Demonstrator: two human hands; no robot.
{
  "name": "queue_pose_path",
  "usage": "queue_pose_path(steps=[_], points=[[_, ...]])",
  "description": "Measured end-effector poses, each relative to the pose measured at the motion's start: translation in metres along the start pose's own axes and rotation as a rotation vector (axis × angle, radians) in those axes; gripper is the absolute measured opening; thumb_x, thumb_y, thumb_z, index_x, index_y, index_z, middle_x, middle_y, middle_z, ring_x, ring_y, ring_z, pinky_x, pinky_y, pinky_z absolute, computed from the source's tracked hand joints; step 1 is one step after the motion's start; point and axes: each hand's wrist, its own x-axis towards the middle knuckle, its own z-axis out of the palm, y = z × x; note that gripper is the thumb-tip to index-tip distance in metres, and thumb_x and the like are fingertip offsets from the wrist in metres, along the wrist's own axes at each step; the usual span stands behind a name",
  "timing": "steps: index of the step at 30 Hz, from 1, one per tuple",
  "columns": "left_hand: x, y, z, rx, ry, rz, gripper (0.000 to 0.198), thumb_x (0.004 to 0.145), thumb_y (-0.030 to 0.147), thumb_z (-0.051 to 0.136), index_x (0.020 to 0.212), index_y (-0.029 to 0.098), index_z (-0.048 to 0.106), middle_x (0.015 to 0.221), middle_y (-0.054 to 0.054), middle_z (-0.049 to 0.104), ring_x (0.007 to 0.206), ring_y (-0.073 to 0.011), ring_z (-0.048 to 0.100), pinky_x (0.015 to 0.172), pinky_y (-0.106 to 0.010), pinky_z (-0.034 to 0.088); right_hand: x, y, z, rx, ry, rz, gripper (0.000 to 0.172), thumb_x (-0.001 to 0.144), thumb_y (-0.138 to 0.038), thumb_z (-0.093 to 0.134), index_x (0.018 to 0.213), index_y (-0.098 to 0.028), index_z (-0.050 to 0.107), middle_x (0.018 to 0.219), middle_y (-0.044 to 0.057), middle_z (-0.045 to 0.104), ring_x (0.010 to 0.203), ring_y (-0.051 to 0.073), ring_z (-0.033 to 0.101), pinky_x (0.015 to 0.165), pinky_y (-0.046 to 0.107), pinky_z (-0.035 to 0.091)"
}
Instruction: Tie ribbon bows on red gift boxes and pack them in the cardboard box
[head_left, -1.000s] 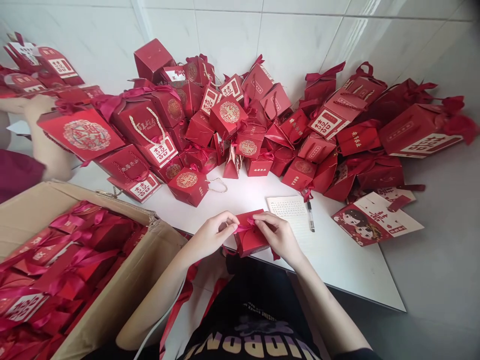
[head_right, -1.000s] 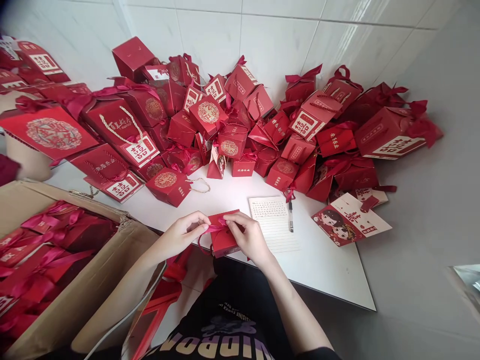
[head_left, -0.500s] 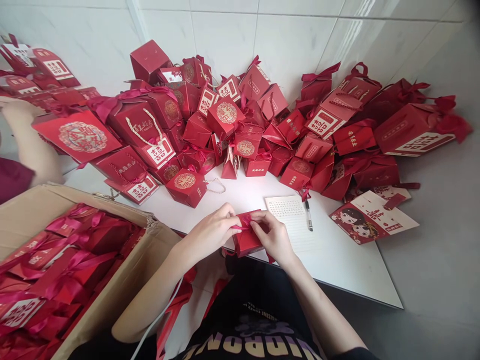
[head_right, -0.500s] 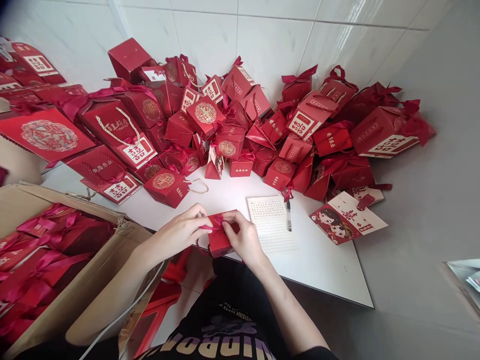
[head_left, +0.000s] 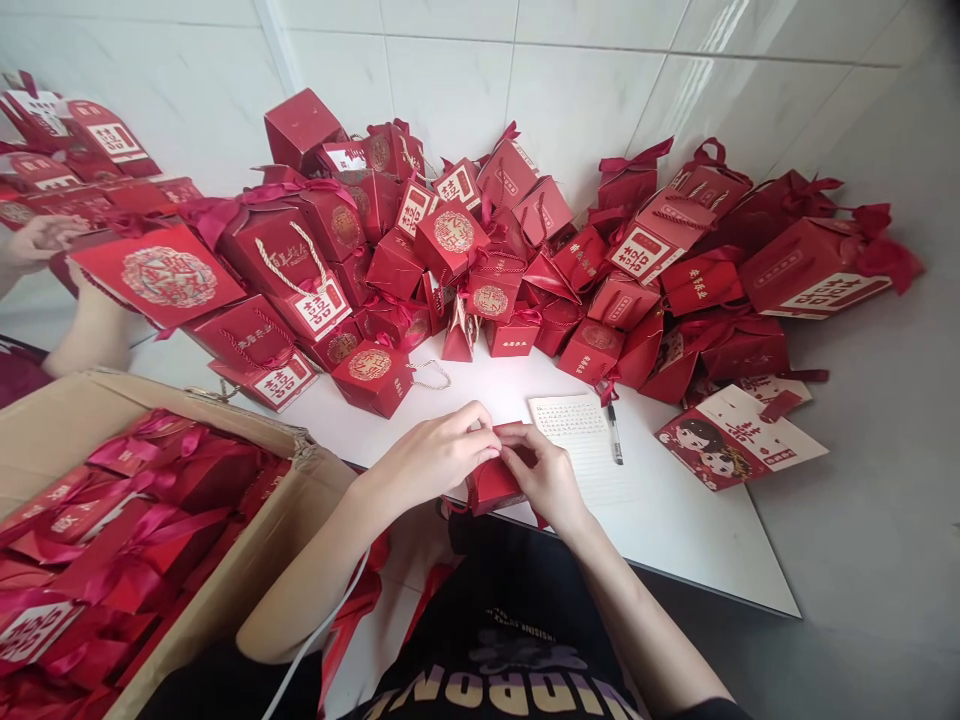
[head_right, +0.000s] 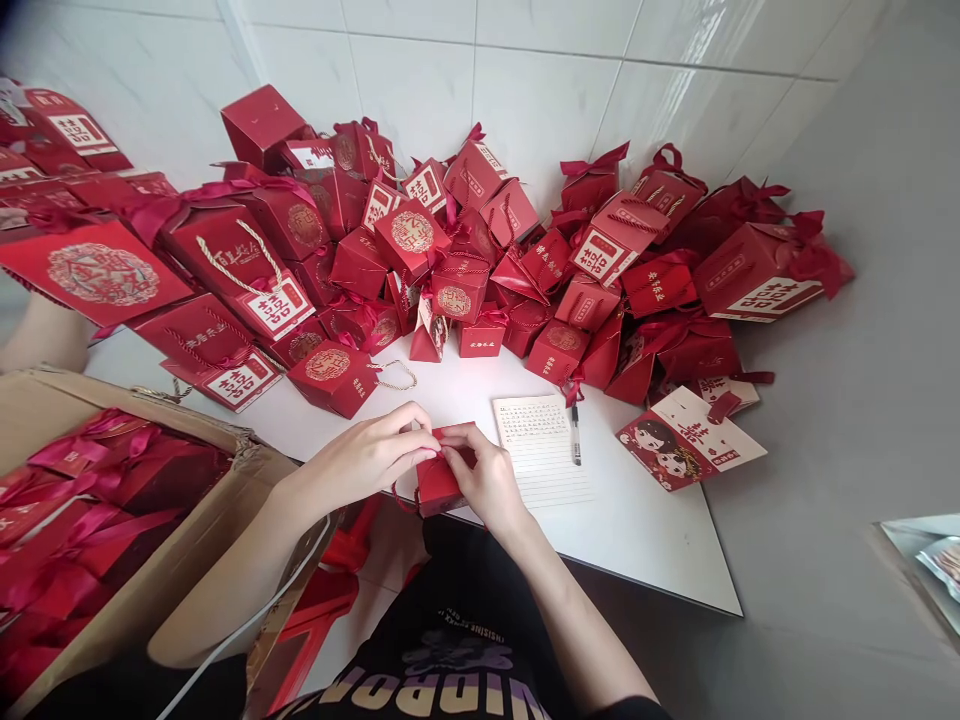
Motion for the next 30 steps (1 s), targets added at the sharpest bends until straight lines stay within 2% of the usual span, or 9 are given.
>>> queue_pose_path(steps=[3, 7, 10, 13, 17, 20, 22, 26, 30], points=[[0.005, -0.004, 0.002, -0.033, 0.021, -0.021, 0.027, 0.092, 0.028, 0.039, 0.094, 0.021, 0.064, 0.097, -0.004, 0.055, 0.067, -0.0121, 0.053, 0.063, -0.026, 0.041, -0.001, 0.002, 0.001, 0.022, -0.009, 0.027, 0.016, 0.083, -0.027, 0.053, 0.098, -0.023, 0.051, 0.086, 0.001, 0.071, 0.084, 0.018, 0.067, 0.078, 0.032, 0.052], [0.014, -0.018, 0.015, -0.252, 0.076, -0.071, 0.019, 0.09, 0.025, 0.043, 0.09, 0.02, 0.061, 0.092, -0.002, 0.057, 0.079, -0.0142, 0.056, 0.073, -0.025, 0.043, -0.001, 0.005, -0.001, 0.029, -0.043, 0.019, 0.019, 0.083, -0.027, 0.051, 0.1, -0.024, 0.042, 0.082, 0.001, 0.07, 0.079, 0.017, 0.066, 0.076, 0.033, 0.052], [0.017, -0.029, 0.028, -0.369, 0.121, -0.137, 0.012, 0.087, 0.024, 0.046, 0.086, 0.02, 0.058, 0.086, -0.001, 0.059, 0.079, -0.0146, 0.056, 0.074, -0.025, 0.043, 0.001, 0.007, -0.002, 0.088, -0.039, 0.016, 0.019, 0.083, -0.029, 0.053, 0.098, -0.023, 0.043, 0.083, 0.002, 0.07, 0.08, 0.017, 0.066, 0.076, 0.033, 0.051], [0.013, -0.032, 0.042, -0.38, 0.138, -0.157, 0.01, 0.085, 0.019, 0.047, 0.082, 0.019, 0.057, 0.083, -0.002, 0.059, 0.082, -0.0164, 0.055, 0.076, -0.027, 0.043, 0.002, 0.01, -0.003, 0.121, -0.005, 0.016, 0.014, 0.082, -0.032, 0.056, 0.089, -0.022, 0.049, 0.083, 0.003, 0.068, 0.08, 0.018, 0.065, 0.075, 0.031, 0.051], [0.003, -0.022, 0.055, -0.329, 0.244, -0.185, 0.01, 0.085, 0.021, 0.049, 0.08, 0.019, 0.057, 0.085, -0.004, 0.06, 0.089, -0.0193, 0.052, 0.08, -0.032, 0.042, 0.001, 0.009, -0.004, 0.059, 0.015, 0.018, 0.014, 0.084, -0.034, 0.054, 0.08, -0.021, 0.055, 0.079, 0.003, 0.065, 0.074, 0.017, 0.063, 0.071, 0.03, 0.05], [-0.004, -0.009, 0.061, -0.25, 0.324, -0.267, 0.011, 0.083, 0.019, 0.05, 0.077, 0.019, 0.059, 0.091, -0.005, 0.062, 0.093, -0.0209, 0.052, 0.086, -0.038, 0.037, 0.0, 0.006, -0.003, 0.013, 0.029, 0.025, 0.014, 0.084, -0.034, 0.054, 0.081, -0.021, 0.056, 0.078, 0.003, 0.065, 0.072, 0.017, 0.063, 0.071, 0.031, 0.05], [-0.007, -0.001, 0.064, -0.226, 0.334, -0.328, 0.009, 0.081, 0.019, 0.052, 0.079, 0.019, 0.06, 0.098, -0.006, 0.062, 0.099, -0.0226, 0.052, 0.09, -0.041, 0.034, -0.001, 0.004, -0.002, -0.012, 0.038, 0.027, 0.013, 0.084, -0.034, 0.054, 0.082, -0.021, 0.056, 0.079, 0.003, 0.065, 0.072, 0.017, 0.063, 0.07, 0.031, 0.05], [-0.008, 0.006, 0.071, -0.308, 0.352, -0.43, 0.011, 0.081, 0.027, 0.056, 0.087, 0.021, 0.062, 0.104, -0.006, 0.061, 0.104, -0.0244, 0.051, 0.093, -0.042, 0.032, -0.001, 0.003, -0.002, -0.075, 0.039, -0.016, 0.009, 0.084, -0.031, 0.053, 0.084, -0.022, 0.055, 0.082, 0.003, 0.065, 0.074, 0.018, 0.063, 0.071, 0.031, 0.05], [-0.005, 0.005, 0.077, -0.43, 0.389, -0.467, 0.012, 0.083, 0.026, 0.054, 0.078, 0.02, 0.063, 0.103, -0.006, 0.062, 0.105, -0.0237, 0.052, 0.094, -0.041, 0.034, 0.0, 0.0, -0.009, -0.161, -0.02, -0.124, 0.009, 0.087, -0.023, 0.045, 0.084, -0.022, 0.054, 0.081, 0.003, 0.062, 0.077, 0.018, 0.06, 0.072, 0.032, 0.048]])
